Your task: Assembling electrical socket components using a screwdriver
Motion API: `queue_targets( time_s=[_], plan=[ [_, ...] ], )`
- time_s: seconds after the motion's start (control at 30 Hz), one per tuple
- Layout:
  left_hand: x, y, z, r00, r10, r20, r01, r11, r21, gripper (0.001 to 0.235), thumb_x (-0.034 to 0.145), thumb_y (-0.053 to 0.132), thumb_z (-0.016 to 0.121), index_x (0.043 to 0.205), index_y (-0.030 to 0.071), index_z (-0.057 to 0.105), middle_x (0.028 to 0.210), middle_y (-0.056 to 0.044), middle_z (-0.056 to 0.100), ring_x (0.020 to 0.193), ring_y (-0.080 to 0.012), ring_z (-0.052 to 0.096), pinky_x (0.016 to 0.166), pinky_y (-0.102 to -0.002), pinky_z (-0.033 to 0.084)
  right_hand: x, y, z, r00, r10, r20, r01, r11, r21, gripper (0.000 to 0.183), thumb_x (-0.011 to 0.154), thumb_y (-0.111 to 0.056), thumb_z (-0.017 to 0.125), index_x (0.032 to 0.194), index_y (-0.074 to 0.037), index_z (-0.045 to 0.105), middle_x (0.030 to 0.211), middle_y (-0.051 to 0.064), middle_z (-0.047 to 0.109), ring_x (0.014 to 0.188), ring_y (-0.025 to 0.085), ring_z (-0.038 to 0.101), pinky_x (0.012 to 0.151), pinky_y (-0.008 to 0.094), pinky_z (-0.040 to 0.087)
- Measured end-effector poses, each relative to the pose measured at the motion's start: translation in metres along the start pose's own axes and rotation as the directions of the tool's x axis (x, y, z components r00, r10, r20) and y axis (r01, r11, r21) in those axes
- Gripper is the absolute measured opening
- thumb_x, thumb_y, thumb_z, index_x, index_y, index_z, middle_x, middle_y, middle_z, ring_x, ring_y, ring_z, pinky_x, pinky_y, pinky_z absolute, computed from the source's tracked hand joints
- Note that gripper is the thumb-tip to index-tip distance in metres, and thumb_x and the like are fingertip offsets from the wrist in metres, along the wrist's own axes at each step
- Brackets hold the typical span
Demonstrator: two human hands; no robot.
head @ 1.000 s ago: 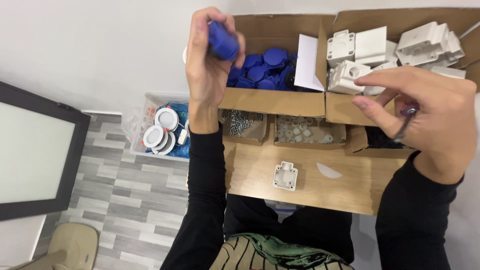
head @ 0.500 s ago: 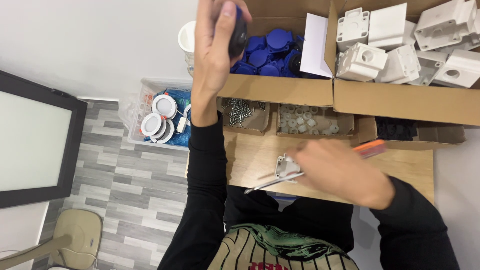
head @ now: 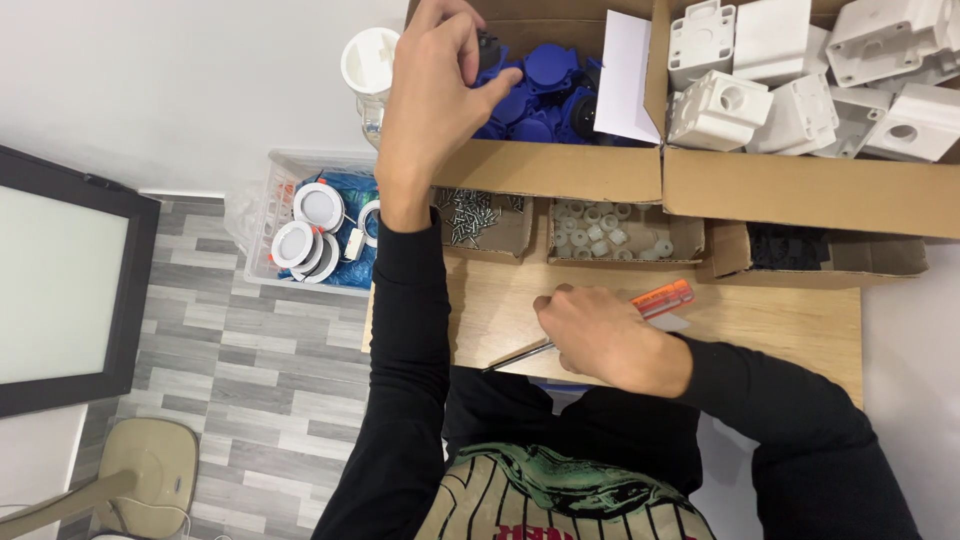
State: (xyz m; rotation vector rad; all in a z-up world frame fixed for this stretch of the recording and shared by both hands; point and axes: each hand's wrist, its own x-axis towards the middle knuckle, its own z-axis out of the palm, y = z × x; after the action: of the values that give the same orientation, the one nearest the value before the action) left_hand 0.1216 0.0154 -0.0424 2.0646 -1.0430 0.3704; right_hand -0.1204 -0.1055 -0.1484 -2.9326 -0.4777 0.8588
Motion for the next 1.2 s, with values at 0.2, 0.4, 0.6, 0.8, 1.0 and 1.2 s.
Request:
queue_targets(
  time_s=[0.2, 0.4, 0.6, 0.8, 1.0, 1.2],
  plan=[
    [0.002, 0.002, 0.000, 0.999, 0.002, -0.035, 0.000, 0.999, 0.052, 0.043, 0.100, 0.017, 0.088, 0.074, 0.009, 0.055, 0.109, -0.012, 0.063, 0.107, -0.0261, 0.070, 0.091, -0.039, 0.051, -0.053, 0.017, -0.064, 0.996, -0.086, -0.015, 0.086, 0.995, 0.045, 0.063, 0.091, -0.054, 0.085, 0.130, -0.011, 0.061, 0.108, 0.016, 0.072, 0.092, 0.044, 0.077, 0.076, 0.059, 0.061],
    [-0.003, 0.060, -0.021, 0.979, 0.197, 0.053, -0.183, 0.964, -0.194, 0.030, 0.107, 0.016, 0.084, 0.091, 0.007, 0.061, 0.114, -0.013, 0.066, 0.104, -0.0245, 0.066, 0.087, -0.037, 0.054, -0.119, 0.042, -0.105, 0.864, -0.111, -0.492, 0.117, 0.993, -0.017, 0.075, 0.091, -0.071, 0.077, 0.134, -0.012, 0.062, 0.125, 0.012, 0.058, 0.045, 0.020, 0.062, 0.034, 0.038, 0.059],
    [-0.013, 0.091, -0.011, 0.783, 0.476, 0.401, -0.143, 0.764, -0.629, 0.056, 0.114, 0.052, 0.050, 0.137, 0.001, 0.050, 0.132, -0.019, 0.069, 0.112, -0.0322, 0.081, 0.099, -0.042, 0.074, -0.145, 0.061, -0.109, 0.556, -0.094, -0.826, 0.018, 0.995, -0.101, 0.076, 0.092, -0.071, 0.085, 0.133, -0.010, 0.068, 0.116, 0.012, 0.059, 0.077, 0.015, 0.066, 0.041, 0.029, 0.052],
    [-0.024, 0.106, 0.007, 0.657, 0.592, 0.466, -0.068, 0.663, -0.746, 0.063, 0.122, 0.045, 0.047, 0.167, 0.005, 0.027, 0.162, -0.018, 0.058, 0.140, -0.0324, 0.067, 0.120, -0.043, 0.059, -0.150, 0.062, -0.100, 0.367, -0.007, -0.930, -0.081, 0.996, -0.039, 0.063, 0.097, -0.048, 0.100, 0.142, -0.010, 0.078, 0.123, 0.009, 0.063, 0.083, 0.018, 0.067, 0.058, 0.040, 0.054],
    [-0.026, 0.122, -0.010, 0.803, 0.375, 0.464, 0.056, 0.727, -0.684, 0.061, 0.114, 0.037, 0.071, 0.164, 0.018, 0.042, 0.162, -0.008, 0.061, 0.138, -0.0219, 0.070, 0.112, -0.034, 0.064, -0.151, 0.069, -0.106, 0.319, -0.043, -0.947, -0.006, 0.999, -0.047, 0.086, 0.092, -0.067, 0.102, 0.144, -0.005, 0.074, 0.133, 0.019, 0.064, 0.115, 0.031, 0.072, 0.082, 0.045, 0.067],
    [-0.030, 0.121, -0.009, 0.908, 0.305, 0.288, 0.007, 0.676, -0.737, 0.059, 0.108, 0.035, 0.082, 0.158, 0.020, 0.054, 0.152, -0.007, 0.063, 0.134, -0.0206, 0.065, 0.110, -0.031, 0.058, -0.157, 0.062, -0.114, 0.258, 0.049, -0.965, 0.168, 0.981, 0.094, 0.085, 0.093, -0.052, 0.096, 0.148, 0.004, 0.064, 0.144, 0.032, 0.056, 0.087, 0.023, 0.056, 0.062, 0.034, 0.056]
  ],
)
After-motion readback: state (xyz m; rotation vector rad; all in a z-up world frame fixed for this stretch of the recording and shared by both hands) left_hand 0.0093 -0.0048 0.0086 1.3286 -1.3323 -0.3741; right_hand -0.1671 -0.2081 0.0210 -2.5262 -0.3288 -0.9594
